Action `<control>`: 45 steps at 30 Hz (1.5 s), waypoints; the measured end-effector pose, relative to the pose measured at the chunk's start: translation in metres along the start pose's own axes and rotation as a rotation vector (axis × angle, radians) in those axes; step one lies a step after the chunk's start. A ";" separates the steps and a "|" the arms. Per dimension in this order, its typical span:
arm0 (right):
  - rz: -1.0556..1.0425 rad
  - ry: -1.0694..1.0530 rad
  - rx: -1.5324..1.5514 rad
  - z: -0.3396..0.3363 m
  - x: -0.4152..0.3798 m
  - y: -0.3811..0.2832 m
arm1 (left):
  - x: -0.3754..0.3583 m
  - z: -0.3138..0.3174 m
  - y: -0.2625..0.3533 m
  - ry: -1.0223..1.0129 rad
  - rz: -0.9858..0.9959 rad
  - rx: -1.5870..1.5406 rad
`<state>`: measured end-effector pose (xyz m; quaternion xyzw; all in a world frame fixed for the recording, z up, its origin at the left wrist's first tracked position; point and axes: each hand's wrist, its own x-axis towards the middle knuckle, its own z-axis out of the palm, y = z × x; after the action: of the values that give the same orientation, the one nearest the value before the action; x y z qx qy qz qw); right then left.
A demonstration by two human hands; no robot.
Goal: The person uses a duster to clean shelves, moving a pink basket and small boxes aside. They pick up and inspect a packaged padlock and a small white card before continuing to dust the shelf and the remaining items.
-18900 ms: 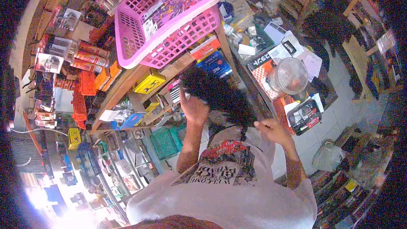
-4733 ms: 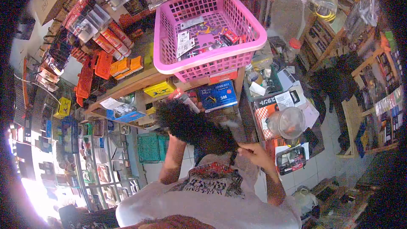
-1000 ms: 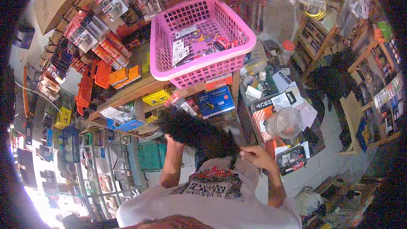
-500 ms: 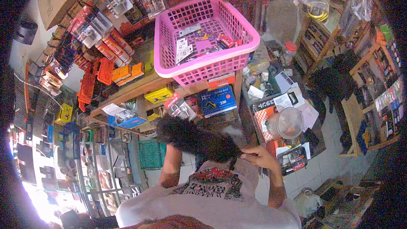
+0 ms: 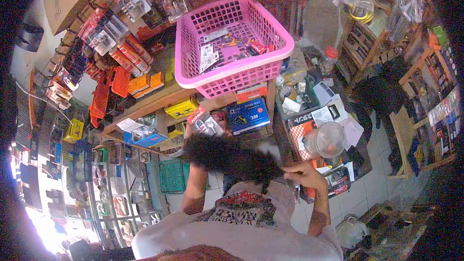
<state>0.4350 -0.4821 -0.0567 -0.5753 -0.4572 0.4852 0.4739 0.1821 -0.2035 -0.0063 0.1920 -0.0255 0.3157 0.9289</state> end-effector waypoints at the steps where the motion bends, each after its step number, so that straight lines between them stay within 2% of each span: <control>1: 0.014 0.030 -0.041 0.001 0.000 -0.003 | 0.001 0.002 0.003 -0.015 -0.001 0.015; 3: 0.054 0.064 -0.025 0.001 0.000 -0.004 | 0.011 0.047 0.001 0.240 0.064 -0.435; 5: 0.103 0.066 0.087 0.001 0.001 -0.003 | 0.020 0.049 -0.013 0.407 0.250 -0.075; 8: -0.007 -0.012 0.009 0.003 -0.001 -0.001 | 0.010 0.024 -0.006 0.389 0.094 0.041; 9: 0.026 0.061 0.031 0.007 -0.001 0.001 | 0.011 0.018 -0.006 0.428 0.086 0.030; 10: 0.080 0.084 0.054 0.009 0.000 0.002 | 0.009 0.022 -0.007 0.374 0.108 0.100; 11: 0.135 0.106 0.076 0.011 0.002 0.004 | 0.013 0.040 -0.006 0.354 0.086 -0.383; 12: 0.192 0.126 0.098 0.012 0.003 0.006 | 0.013 0.031 -0.007 0.365 0.089 -0.251; 13: 0.248 0.010 0.043 0.008 0.003 0.010 | 0.013 0.023 -0.009 0.379 0.090 -0.118; 14: 0.177 -0.014 0.033 0.007 0.003 0.012 | 0.013 0.017 -0.010 0.395 0.089 0.014; 16: 0.038 -0.062 0.019 0.008 0.002 0.009 | 0.011 0.013 -0.009 0.393 0.070 0.041; 17: 0.106 0.004 -0.009 0.008 0.000 0.005 | 0.012 0.006 -0.006 0.354 0.023 -0.041; 20: 0.215 0.178 0.067 0.004 0.005 0.001 | 0.029 0.009 -0.011 0.308 0.206 -0.069; 21: 0.278 0.130 0.138 0.002 0.003 -0.004 | 0.026 0.008 -0.011 0.273 0.147 -0.043; 24: 0.036 -0.045 0.011 -0.005 0.001 0.002 | 0.013 0.005 -0.006 0.159 -0.027 0.040; 25: 0.035 0.003 0.018 -0.003 0.002 -0.009 | 0.013 0.008 -0.007 0.182 -0.002 0.050; 28: 0.229 0.094 -0.096 -0.009 0.005 -0.013 | 0.030 0.023 -0.012 0.413 0.219 0.093; 29: 0.215 0.106 0.022 -0.008 0.003 -0.007 | 0.024 0.034 -0.011 0.201 0.136 -0.406; 32: 0.038 -0.064 -0.027 -0.006 0.004 -0.012 | 0.016 0.019 -0.008 0.407 0.008 -0.066; 33: 0.107 -0.023 -0.031 -0.006 0.004 -0.012 | 0.014 0.017 -0.010 0.415 0.046 -0.033; 35: 0.250 0.057 -0.039 -0.006 0.003 -0.011 | 0.018 0.014 -0.011 0.418 0.108 0.011; 37: 0.169 0.064 -0.007 -0.003 0.002 -0.010 | 0.018 0.017 -0.012 0.414 0.139 0.051; 41: 0.043 0.080 -0.004 -0.002 0.002 -0.004 | 0.014 0.021 -0.010 0.422 0.075 -0.006; 45: 0.124 0.052 -0.034 -0.005 0.002 -0.005 | 0.015 0.011 -0.013 0.401 0.089 -0.003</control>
<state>0.4401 -0.4802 -0.0516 -0.6228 -0.4165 0.4907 0.4448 0.2024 -0.2088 0.0021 0.1228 0.1512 0.3883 0.9007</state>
